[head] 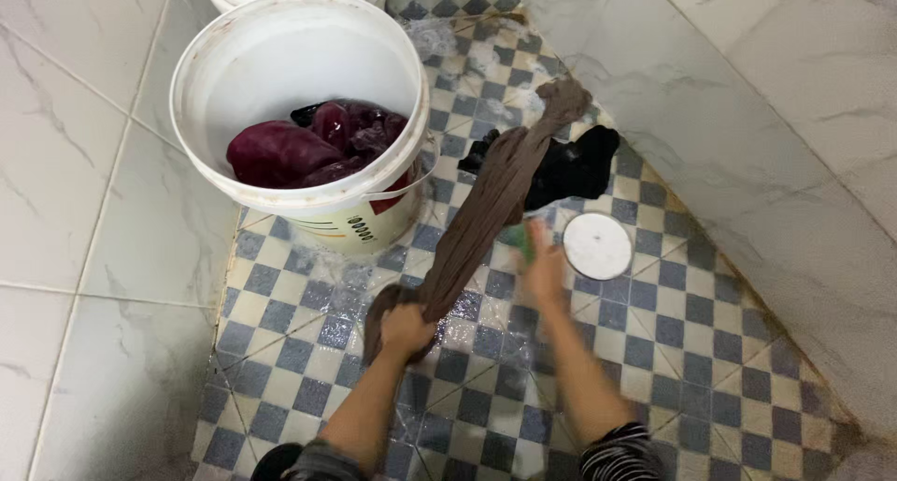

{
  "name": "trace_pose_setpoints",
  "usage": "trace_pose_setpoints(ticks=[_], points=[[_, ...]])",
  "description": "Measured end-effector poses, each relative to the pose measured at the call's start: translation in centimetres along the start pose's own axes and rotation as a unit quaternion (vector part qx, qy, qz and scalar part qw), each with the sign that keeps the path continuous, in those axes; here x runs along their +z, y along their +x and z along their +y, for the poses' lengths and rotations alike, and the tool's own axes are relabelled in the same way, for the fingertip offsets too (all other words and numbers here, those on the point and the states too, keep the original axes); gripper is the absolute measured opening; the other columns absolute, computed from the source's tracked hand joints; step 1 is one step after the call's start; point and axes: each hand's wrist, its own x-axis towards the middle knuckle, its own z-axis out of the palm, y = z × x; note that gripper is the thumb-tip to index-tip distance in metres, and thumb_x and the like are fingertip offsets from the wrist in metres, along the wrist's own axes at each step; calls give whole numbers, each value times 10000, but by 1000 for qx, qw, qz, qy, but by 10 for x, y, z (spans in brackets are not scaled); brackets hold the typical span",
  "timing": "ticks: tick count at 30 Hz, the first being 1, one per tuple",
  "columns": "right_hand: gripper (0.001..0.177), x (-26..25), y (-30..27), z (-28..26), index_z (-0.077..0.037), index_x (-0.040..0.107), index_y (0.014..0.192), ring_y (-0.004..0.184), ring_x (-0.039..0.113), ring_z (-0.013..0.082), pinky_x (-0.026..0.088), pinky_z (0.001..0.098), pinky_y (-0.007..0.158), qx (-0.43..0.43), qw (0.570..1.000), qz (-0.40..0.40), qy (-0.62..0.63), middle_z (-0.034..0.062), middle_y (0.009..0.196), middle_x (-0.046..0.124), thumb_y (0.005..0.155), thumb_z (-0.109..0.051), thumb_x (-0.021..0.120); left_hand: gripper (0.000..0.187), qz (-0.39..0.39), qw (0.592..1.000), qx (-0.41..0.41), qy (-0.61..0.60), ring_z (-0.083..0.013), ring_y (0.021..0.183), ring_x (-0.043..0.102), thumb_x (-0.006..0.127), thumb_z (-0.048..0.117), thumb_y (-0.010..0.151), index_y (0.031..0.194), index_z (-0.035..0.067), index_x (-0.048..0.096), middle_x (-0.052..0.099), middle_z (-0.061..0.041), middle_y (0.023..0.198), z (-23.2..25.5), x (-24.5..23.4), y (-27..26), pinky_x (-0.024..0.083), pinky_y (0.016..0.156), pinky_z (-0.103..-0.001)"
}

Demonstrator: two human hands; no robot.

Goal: The person washes clothes in buckets by hand, using a brush to scrub individual items on the floor before rinsing them in soapy water.

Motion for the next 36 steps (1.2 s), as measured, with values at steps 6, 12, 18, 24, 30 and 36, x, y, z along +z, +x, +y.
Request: trace_pose_setpoints(ticks=[6, 12, 18, 24, 30, 36], points=[[494, 87, -96, -98, -377, 456, 1488, 1006, 671, 350, 586, 503, 874, -352, 867, -225, -272, 217, 1158, 616, 1005, -472, 415, 337, 130, 988, 36, 79, -260, 1049, 606, 794, 408, 690, 925, 167, 766, 710, -25, 1024, -50, 0, -73, 430, 903, -482], [444, 48, 47, -86, -249, 529, 1436, 919, 667, 394, 557, 516, 775, -69, 995, -25, -73, 233, 1133, 619, 1017, -368, 442, 315, 154, 983, 57, 86, -264, 1031, 567, 811, 375, 640, 866, 163, 756, 674, -23, 977, -56, 4, -64, 404, 884, -475], [338, 111, -5, -116, -122, 607, 1303, 983, 704, 380, 585, 493, 797, -277, 942, -124, -145, 228, 1119, 671, 1041, -293, 478, 252, 174, 981, 70, 58, -266, 1031, 573, 789, 359, 679, 842, 167, 766, 689, -12, 993, -60, 15, -63, 406, 881, -481], [467, 88, 85, -58, -193, 663, 1315, 719, 658, 373, 536, 511, 572, -262, 934, 191, -151, 217, 895, 653, 894, -344, 529, 328, 151, 983, 89, 53, -289, 1029, 558, 791, 343, 633, 885, 134, 766, 685, -39, 999, -56, 11, -63, 398, 903, -502], [431, 157, 35, -73, -195, 638, 1284, 814, 678, 386, 560, 508, 639, -291, 920, -80, -249, 218, 1074, 645, 944, -433, 523, 342, 158, 982, 90, 57, -300, 1038, 550, 778, 367, 658, 895, 122, 761, 685, -47, 1023, -60, 1, -60, 398, 882, -510], [538, 80, 105, -50, -280, 594, 1406, 854, 690, 420, 579, 522, 626, -228, 936, 99, -250, 214, 1118, 675, 888, -416, 540, 334, 136, 985, 76, 70, -284, 1061, 551, 752, 380, 662, 906, 152, 770, 680, -32, 1039, -57, 15, -63, 389, 924, -518]])
